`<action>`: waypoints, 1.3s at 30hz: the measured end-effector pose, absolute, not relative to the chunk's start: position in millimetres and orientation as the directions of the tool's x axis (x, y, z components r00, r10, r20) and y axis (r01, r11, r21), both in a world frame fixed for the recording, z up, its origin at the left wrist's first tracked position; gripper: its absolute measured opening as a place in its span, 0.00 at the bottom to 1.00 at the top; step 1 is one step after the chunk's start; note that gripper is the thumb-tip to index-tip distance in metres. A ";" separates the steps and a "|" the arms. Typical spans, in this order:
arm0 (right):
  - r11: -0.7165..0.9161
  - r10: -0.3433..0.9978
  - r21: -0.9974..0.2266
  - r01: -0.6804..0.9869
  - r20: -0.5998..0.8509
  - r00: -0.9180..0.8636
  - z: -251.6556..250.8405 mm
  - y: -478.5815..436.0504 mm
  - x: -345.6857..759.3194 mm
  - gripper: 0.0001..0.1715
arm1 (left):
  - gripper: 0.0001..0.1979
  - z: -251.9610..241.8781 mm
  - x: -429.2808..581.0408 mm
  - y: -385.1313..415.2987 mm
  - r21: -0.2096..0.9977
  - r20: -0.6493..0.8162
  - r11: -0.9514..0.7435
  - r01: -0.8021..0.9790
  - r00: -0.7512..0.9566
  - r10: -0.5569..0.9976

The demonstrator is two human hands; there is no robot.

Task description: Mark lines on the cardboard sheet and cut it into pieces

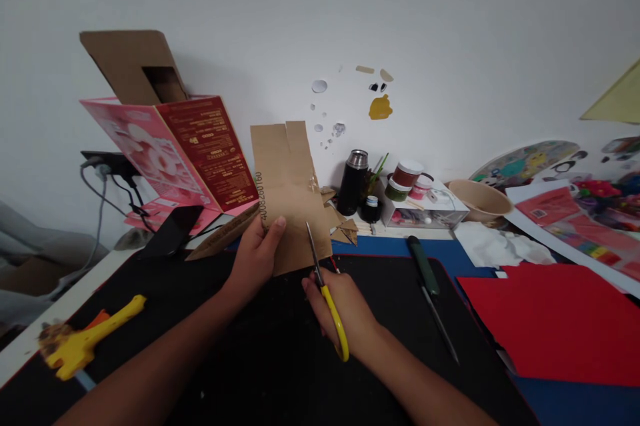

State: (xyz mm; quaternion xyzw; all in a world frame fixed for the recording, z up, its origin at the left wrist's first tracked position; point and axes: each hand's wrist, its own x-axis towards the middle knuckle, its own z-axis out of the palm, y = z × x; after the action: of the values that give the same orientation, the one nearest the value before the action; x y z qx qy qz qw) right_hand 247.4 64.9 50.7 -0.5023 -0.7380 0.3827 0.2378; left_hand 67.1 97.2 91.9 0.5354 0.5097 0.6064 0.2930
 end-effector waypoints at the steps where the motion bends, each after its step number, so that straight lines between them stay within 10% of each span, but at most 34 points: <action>1: 0.206 0.923 -0.802 0.561 -0.032 -0.384 50.7 64.9 247.3 0.16 | 0.27 91.8 67.4 97.1 0.934 0.347 -0.307 0.184 -0.256 0.902; 39: 0.321 0.877 -0.757 0.569 0.011 -0.481 85.1 70.3 261.9 0.18 | 0.24 95.7 64.8 92.9 0.932 0.340 -0.300 0.203 -0.205 0.918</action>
State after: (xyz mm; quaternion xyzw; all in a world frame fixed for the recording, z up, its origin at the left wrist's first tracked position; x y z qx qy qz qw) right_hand 261.9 70.3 85.1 -0.4614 -0.7835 0.3556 0.2163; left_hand 64.8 92.9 95.7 0.5522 0.5076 0.5874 0.3040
